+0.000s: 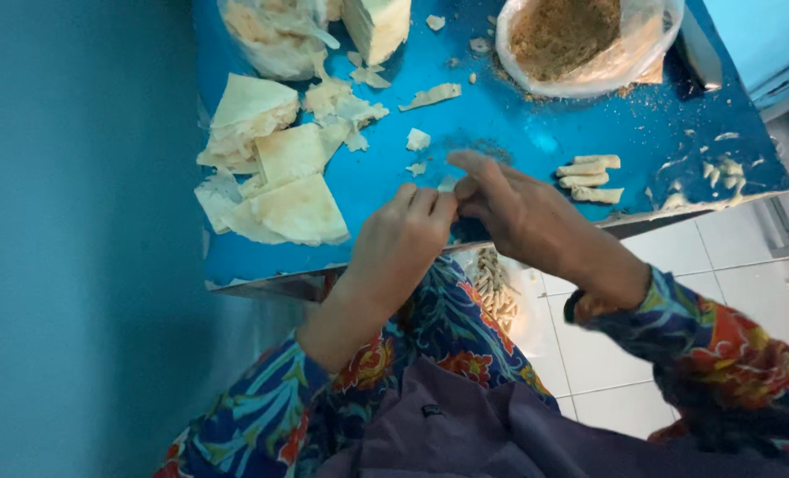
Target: The person sits at a low blue table and picks up thin flat wrapper pieces one at a time, rolling each between the fingers into a tight cylinder and placing the rolled piece with others on the table. Occasionally the hand reaches into a bowl of brown powdery material beside the wrappers.
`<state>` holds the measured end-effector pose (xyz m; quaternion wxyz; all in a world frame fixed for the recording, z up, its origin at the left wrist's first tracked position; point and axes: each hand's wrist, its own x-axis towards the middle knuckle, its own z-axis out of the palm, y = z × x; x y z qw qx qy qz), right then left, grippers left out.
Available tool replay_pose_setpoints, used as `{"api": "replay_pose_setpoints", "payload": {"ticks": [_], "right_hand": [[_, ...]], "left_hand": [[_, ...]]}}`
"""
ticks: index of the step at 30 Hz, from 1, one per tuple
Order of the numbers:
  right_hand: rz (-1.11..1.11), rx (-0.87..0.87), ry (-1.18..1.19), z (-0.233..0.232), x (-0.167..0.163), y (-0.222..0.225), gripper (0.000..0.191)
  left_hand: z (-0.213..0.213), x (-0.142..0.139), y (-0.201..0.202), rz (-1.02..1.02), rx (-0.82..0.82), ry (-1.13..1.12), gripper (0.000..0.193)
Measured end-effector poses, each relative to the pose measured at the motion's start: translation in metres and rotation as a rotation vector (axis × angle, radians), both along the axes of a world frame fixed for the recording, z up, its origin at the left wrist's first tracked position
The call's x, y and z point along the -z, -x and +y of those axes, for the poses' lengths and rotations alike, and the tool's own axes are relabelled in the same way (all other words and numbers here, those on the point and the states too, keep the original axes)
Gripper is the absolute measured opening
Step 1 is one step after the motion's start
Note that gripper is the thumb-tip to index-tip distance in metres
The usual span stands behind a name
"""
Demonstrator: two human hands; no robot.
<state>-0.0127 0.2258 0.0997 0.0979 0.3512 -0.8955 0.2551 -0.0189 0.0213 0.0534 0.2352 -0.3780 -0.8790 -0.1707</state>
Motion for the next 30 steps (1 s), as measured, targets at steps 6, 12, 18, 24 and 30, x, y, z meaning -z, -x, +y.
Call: {"api": "replay_pose_setpoints", "payload": {"ticks": [6, 12, 18, 24, 30], "right_hand": [[-0.064, 0.01, 0.01, -0.003, -0.007, 0.009, 0.058], [-0.298, 0.027, 0.049, 0.005, -0.01, 0.01, 0.066], [0.262, -0.024, -0.094, 0.008, 0.012, -0.01, 0.07], [0.326, 0.195, -0.379, -0.008, 0.014, -0.045, 0.064], [0.169, 0.156, -0.478, -0.01, -0.008, -0.01, 0.087]], "left_hand": [[0.003, -0.001, 0.006, 0.119, -0.03, 0.071, 0.018], [0.001, -0.004, -0.006, 0.085, -0.029, 0.081, 0.018], [0.0, -0.011, -0.027, 0.181, -0.102, 0.199, 0.02], [0.01, -0.013, -0.03, 0.157, -0.24, 0.298, 0.038], [0.005, -0.027, 0.004, 0.087, -0.321, 0.096, 0.054]]}}
